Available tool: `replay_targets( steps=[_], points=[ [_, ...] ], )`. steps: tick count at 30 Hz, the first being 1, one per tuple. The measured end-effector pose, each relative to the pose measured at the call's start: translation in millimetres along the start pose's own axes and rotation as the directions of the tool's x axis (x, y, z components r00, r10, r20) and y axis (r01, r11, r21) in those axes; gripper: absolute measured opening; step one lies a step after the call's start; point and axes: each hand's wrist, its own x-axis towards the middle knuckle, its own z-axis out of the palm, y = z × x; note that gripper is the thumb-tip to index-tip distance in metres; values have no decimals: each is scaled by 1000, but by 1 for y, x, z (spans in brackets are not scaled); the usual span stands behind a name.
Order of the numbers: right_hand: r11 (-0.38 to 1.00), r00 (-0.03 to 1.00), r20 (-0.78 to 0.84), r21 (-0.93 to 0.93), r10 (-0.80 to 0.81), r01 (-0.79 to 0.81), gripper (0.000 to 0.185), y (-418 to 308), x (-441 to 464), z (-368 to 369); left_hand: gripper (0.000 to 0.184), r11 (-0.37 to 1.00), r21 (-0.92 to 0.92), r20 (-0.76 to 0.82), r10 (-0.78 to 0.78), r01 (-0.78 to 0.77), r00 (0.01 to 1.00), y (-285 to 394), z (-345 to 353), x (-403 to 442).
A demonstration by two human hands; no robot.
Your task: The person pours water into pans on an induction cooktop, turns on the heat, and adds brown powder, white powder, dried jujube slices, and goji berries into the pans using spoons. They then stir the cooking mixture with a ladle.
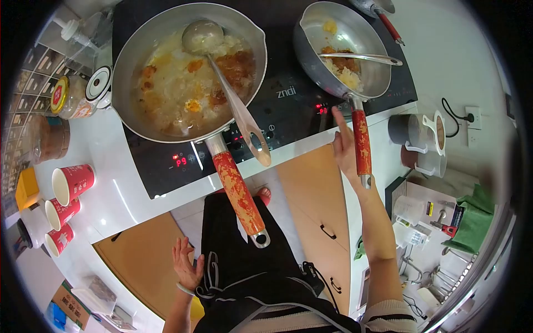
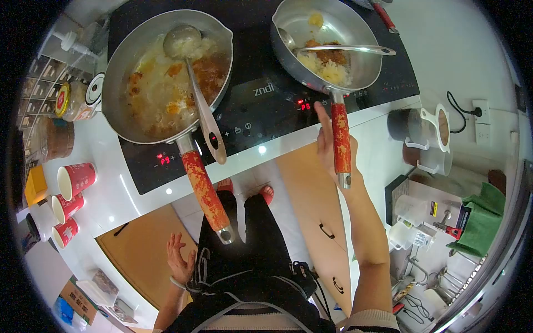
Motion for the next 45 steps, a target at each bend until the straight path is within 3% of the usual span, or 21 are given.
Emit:
replay_targets(
  steps=[4, 6, 8, 10, 13, 14, 17, 25, 41, 45],
  points=[
    [989, 999, -42, 147, 21, -15, 62, -8, 1, -10, 30, 1000, -2, 6, 13, -13, 1000, -3, 0, -1],
    [994, 994, -96, 94, -42, 51, 56, -3, -1, -8, 30, 1000, -5, 17, 10, -10, 1000, -4, 0, -2],
    [951, 991, -72, 298, 110, -83, 49, 13, -7, -13, 30, 1000, -12, 27, 5, -4, 1000, -4, 1, -1],
    [637, 906, 139, 668, 400, -383, 43, 33, -15, -30, 30, 1000, -10, 19, 12, -12, 1000, -3, 0, 1],
    [133, 842, 279, 917, 462, -376, 55, 17, -30, -53, 30, 1000, -9, 7, 30, -30, 1000, -5, 1, 1],
    [76, 857, 320, 922, 404, -380, 64, 1, -30, -63, 30, 999, -9, 7, 38, -38, 999, -6, 2, 0],
    [4, 872, 400, 908, 282, -419, 65, -42, -26, -84, 30, 999, -4, 0, 37, -37, 999, -7, 6, 0],
    [-75, 865, 400, 915, 303, -397, 64, -27, -12, -82, 30, 999, 22, 11, 43, -43, 999, -6, 3, -2],
    [-24, 873, 422, 902, 244, -430, 63, -9, -15, -91, 30, 999, -16, 3, 35, -35, 999, -12, 10, -12],
    [4, 879, 417, 903, 233, -429, 62, -15, -15, -87, 43, 996, 56, 8, 74, -74, 997, -4, 4, -7]
  ],
)
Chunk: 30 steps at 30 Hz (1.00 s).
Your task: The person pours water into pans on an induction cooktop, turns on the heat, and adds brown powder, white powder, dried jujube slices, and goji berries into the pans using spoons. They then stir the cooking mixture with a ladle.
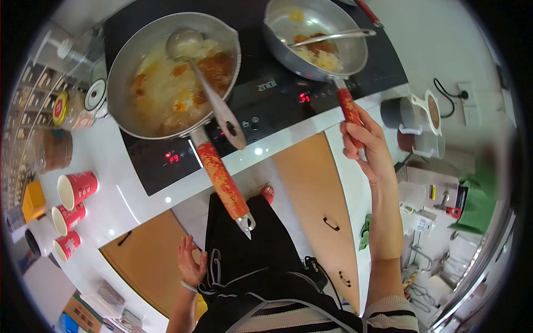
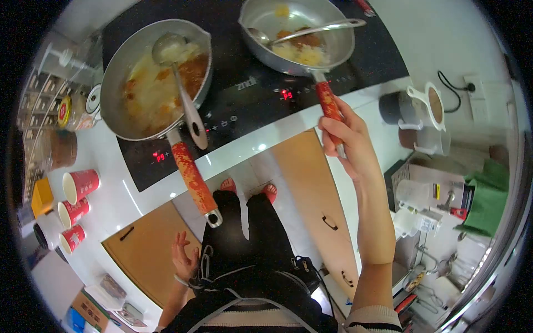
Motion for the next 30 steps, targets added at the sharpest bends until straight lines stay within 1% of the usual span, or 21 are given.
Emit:
replay_targets(
  steps=[2, 3, 4, 6, 7, 8, 9, 10, 11, 12, 13, 14, 15, 18, 21, 24, 25, 27, 28, 29, 30],
  points=[
    [998, 1000, 23, -65, -20, 22, 60, 7, 1, -6, 45, 1000, -27, -8, 12, -12, 1000, 8, -3, 4],
    [1000, 1000, -12, -29, 5, -5, 60, 8, -3, -10, 56, 990, -138, 2, 23, -23, 1000, -3, 7, -4],
    [995, 999, -43, 96, -7, 11, 58, 10, -14, -13, 56, 983, -177, 1, 45, -44, 999, -9, 19, -1],
    [993, 960, -266, 48, -89, 105, 49, 40, -47, -22, 56, 975, -221, 15, 31, -27, 999, -20, 26, -7],
    [967, 912, -347, -199, -221, 159, 46, 51, -76, -41, 56, 982, -182, 51, 64, -54, 997, -26, 28, -7],
    [880, 859, -364, -437, -361, 185, 43, 61, -104, -56, 55, 988, -137, 62, 83, -74, 995, -29, 31, -3],
    [740, 805, -332, -647, -492, 185, 40, 64, -125, -72, 54, 992, -88, 61, 91, -86, 994, -35, 35, 0],
    [659, 671, -415, -737, -615, 149, 27, 59, -150, -98, 53, 986, -20, 63, 165, -164, 984, -39, 39, 2],
    [510, 511, -428, -860, -745, 23, 21, 42, -178, -130, 52, 969, 50, 71, 237, -241, 969, -42, 42, 5],
    [382, 289, -370, -924, -883, -14, 20, 31, -201, -178, 51, 940, 122, 87, 309, -318, 947, -45, 44, 8],
    [383, 142, -405, -910, -903, -161, 23, 3, -227, -211, 51, 953, 86, 121, 281, -292, 952, -42, 44, 6],
    [142, 58, -177, -914, -982, -381, 27, -20, -241, -244, 50, 964, 48, 156, 250, -261, 955, -39, 46, 6],
    [78, 56, -131, -825, -990, -560, 31, -29, -250, -278, 50, 974, 11, 191, 219, -225, 957, -35, 48, 5],
    [167, 360, -401, -829, -843, -534, 30, -15, -259, -355, 50, 978, -1, 223, 203, -207, 954, -23, 54, 8],
    [233, 238, -357, -874, -903, -427, 22, 0, -254, -358, 50, 900, 155, 275, 356, -407, 893, -16, 55, 13],
    [164, 69, -200, -920, -977, -357, 18, 26, -239, -332, 49, 893, 146, 323, 364, -426, 874, 3, 59, 10],
    [140, 59, -181, -896, -982, -422, 22, 38, -239, -332, 48, 914, 152, 353, 305, -376, 885, 21, 58, 13],
    [64, 31, -85, -904, -996, -423, 25, 63, -232, -334, 47, 950, 166, 404, 180, -266, 897, 60, 55, 16],
    [24, 18, -35, -906, -999, -423, 27, 71, -230, -335, 46, 947, 167, 398, 190, -274, 898, 59, 58, 13],
    [6, 64, -39, -891, -997, -453, 30, 75, -233, -334, 46, 945, 166, 387, 200, -282, 900, 55, 64, 12],
    [-11, 69, -23, -888, -997, -459, 31, 77, -230, -337, 46, 943, 166, 377, 210, -289, 902, 52, 69, 9]
  ],
)
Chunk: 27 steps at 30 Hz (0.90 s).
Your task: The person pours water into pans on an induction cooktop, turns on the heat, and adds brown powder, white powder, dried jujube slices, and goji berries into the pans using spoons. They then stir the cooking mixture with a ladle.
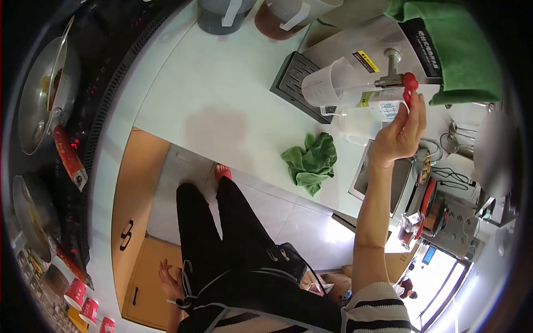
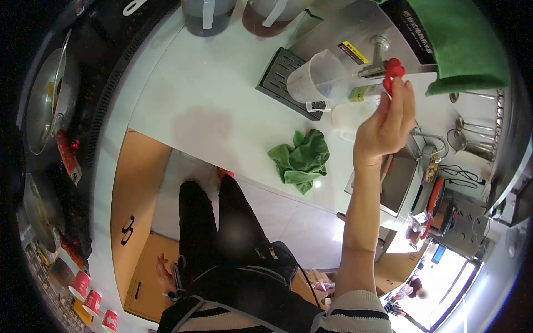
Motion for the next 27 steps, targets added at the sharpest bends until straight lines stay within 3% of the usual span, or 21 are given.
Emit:
replay_targets(
  steps=[3, 6, 10, 11, 12, 13, 14, 16, 18, 24, 25, 27],
  points=[
    [996, 995, 47, -42, -83, 85, 37, 11, 0, -2, 47, 1000, 13, 21, 26, -26, 999, 4, 7, -2],
    [998, 997, 48, 13, -55, 54, 34, 7, 4, -1, 46, 996, 92, 64, -18, 12, 998, 21, 6, 3],
    [997, 996, 76, 59, 40, -44, 43, -5, 10, -7, 49, 999, 11, 47, -33, 32, 998, 16, 19, -1],
    [994, 993, 66, 59, 93, -97, 53, -2, 2, -13, 50, 997, -28, 53, -64, 66, 996, 17, 19, -2],
    [992, 987, 105, -18, 124, -123, 57, -11, -6, -23, 52, 992, -60, 29, -114, 115, 993, 20, 17, -1],
    [999, 986, 163, -21, 30, -27, 48, -27, -9, -33, 57, 991, -57, 1, -118, 118, 993, 28, 11, 0],
    [991, 980, 184, 100, 72, -91, 48, -40, -24, -33, 59, 999, -17, -75, -49, 48, 996, 8, 27, -8],
    [965, 932, 357, 262, -70, -28, 46, -70, -46, -33, 58, 996, 54, -76, -71, 76, 995, 11, 21, -4],
    [861, 889, 423, 504, -174, -72, 43, -104, -63, -20, 56, 989, 88, -70, -114, 120, 991, 15, 22, -1],
    [519, 809, 507, 797, -299, -308, 31, -218, -26, -24, 49, 953, -88, -178, -301, 289, 937, 15, 12, -15],
    [380, 825, 465, 861, -320, -338, 27, -238, -7, -22, 42, 944, -114, -223, -327, 309, 918, 18, 5, -16],
    [126, 856, 381, 924, -349, -360, 24, -289, 38, -32, 38, 860, -396, -278, -446, 322, 851, 25, -24, -8]
  ],
)
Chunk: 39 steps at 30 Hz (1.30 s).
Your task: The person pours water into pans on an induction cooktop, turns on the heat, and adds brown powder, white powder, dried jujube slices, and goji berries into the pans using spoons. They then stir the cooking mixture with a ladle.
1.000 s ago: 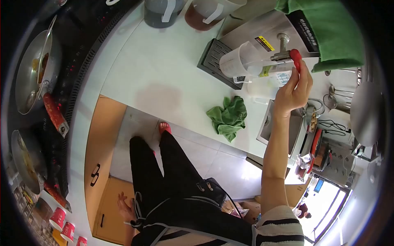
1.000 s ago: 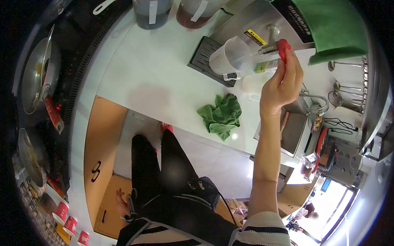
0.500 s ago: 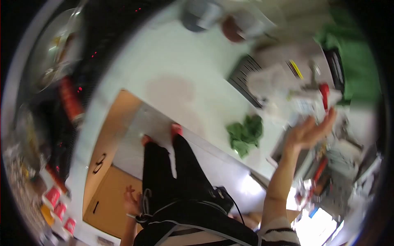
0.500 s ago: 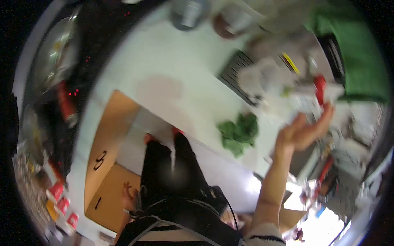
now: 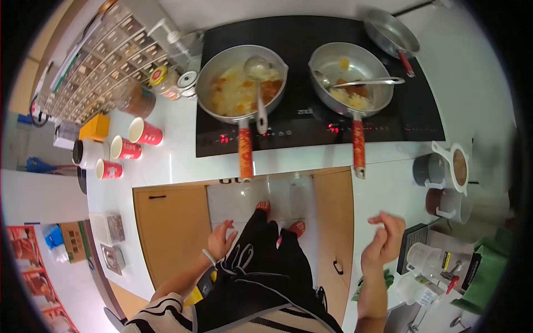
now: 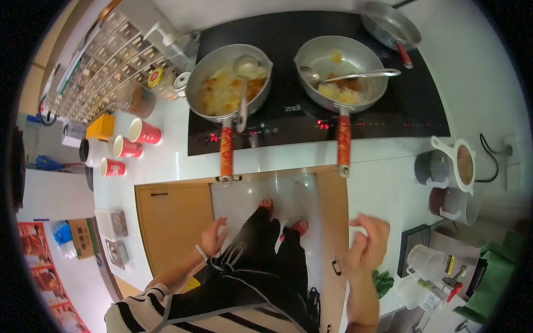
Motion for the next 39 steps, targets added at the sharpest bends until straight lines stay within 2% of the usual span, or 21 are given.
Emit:
replay_targets(
  steps=[2, 3, 4, 6, 7, 8, 9, 11, 13, 14, 17, 18, 19, 21, 25, 28, 31, 33, 34, 35, 39],
  points=[
    [996, 974, 216, 77, -68, 53, 38, -28, 52, 54, 31, 957, -276, -49, -105, 87, 993, 28, -29, 16],
    [981, 928, 351, 102, 122, -168, 46, -47, 71, 89, 33, 872, -489, -59, -77, 39, 995, 37, -38, 28],
    [921, 829, 477, 93, 293, -379, 54, -62, 87, 119, 35, 737, -676, -79, -50, -16, 996, 48, -47, 45],
    [919, 748, 595, 40, 294, -392, 66, -48, 96, 177, 40, 308, -946, 102, 2, 97, 995, 88, -80, 77],
    [900, 770, 572, 119, 283, -419, 56, -43, 97, 199, 42, 154, -977, 164, 91, 148, 982, 101, -91, 94],
    [944, 850, 502, 176, 158, -279, 47, -32, 99, 216, 44, -1, -977, 208, 187, 212, 960, 113, -100, 111],
    [967, 904, 426, 218, 29, -134, 39, -26, 104, 228, 44, -44, -962, 255, 221, 271, 941, 126, -110, 126],
    [843, 916, 246, 370, 316, -390, 18, -45, 127, 240, 44, -121, -913, 341, 296, 389, 892, 145, -123, 149],
    [779, 884, 163, 423, 438, -464, 19, -52, 164, 243, 44, -70, -894, 405, 303, 443, 863, 146, -116, 160],
    [743, 872, 158, 467, 463, -479, 22, -53, 181, 249, 44, -41, -883, 434, 306, 467, 848, 146, -114, 164],
    [831, 865, 294, 275, 407, -484, 22, -39, 217, 264, 44, -22, -834, 517, 314, 551, 796, 145, -120, 168],
    [907, 892, 362, 213, 273, -364, 20, -40, 223, 261, 41, -11, -836, 514, 330, 548, 791, 144, -119, 169],
    [995, 909, 413, 59, 53, -85, 20, -45, 231, 253, 41, -7, -838, 511, 341, 546, 789, 143, -119, 170],
    [850, 736, 599, -168, -314, 499, 20, -56, 243, 236, 42, 1, -840, 507, 357, 543, 784, 142, -118, 170],
    [559, 428, 794, -137, -433, 818, 21, -61, 248, 216, 43, 7, -836, 509, 379, 548, 772, 141, -119, 170],
    [603, 411, 839, -130, -356, 787, 23, -65, 232, 198, 43, 7, -832, 513, 387, 554, 766, 141, -120, 171],
    [775, 561, 792, -191, -241, 603, 19, -78, 222, 184, 43, 13, -835, 511, 392, 550, 765, 140, -120, 171],
    [987, 764, 642, -156, 65, 48, 16, -75, 211, 182, 44, 24, -838, 511, 389, 546, 767, 140, -119, 171],
    [965, 780, 572, -90, 252, -245, 16, -71, 207, 183, 44, 23, -837, 511, 390, 547, 766, 140, -119, 171],
    [929, 786, 530, -14, 320, -369, 17, -66, 204, 184, 45, 22, -836, 512, 391, 548, 765, 140, -120, 172],
    [702, 736, 400, 262, 545, -662, 24, -49, 194, 205, 47, 19, -835, 512, 397, 550, 762, 139, -118, 172]
  ],
)
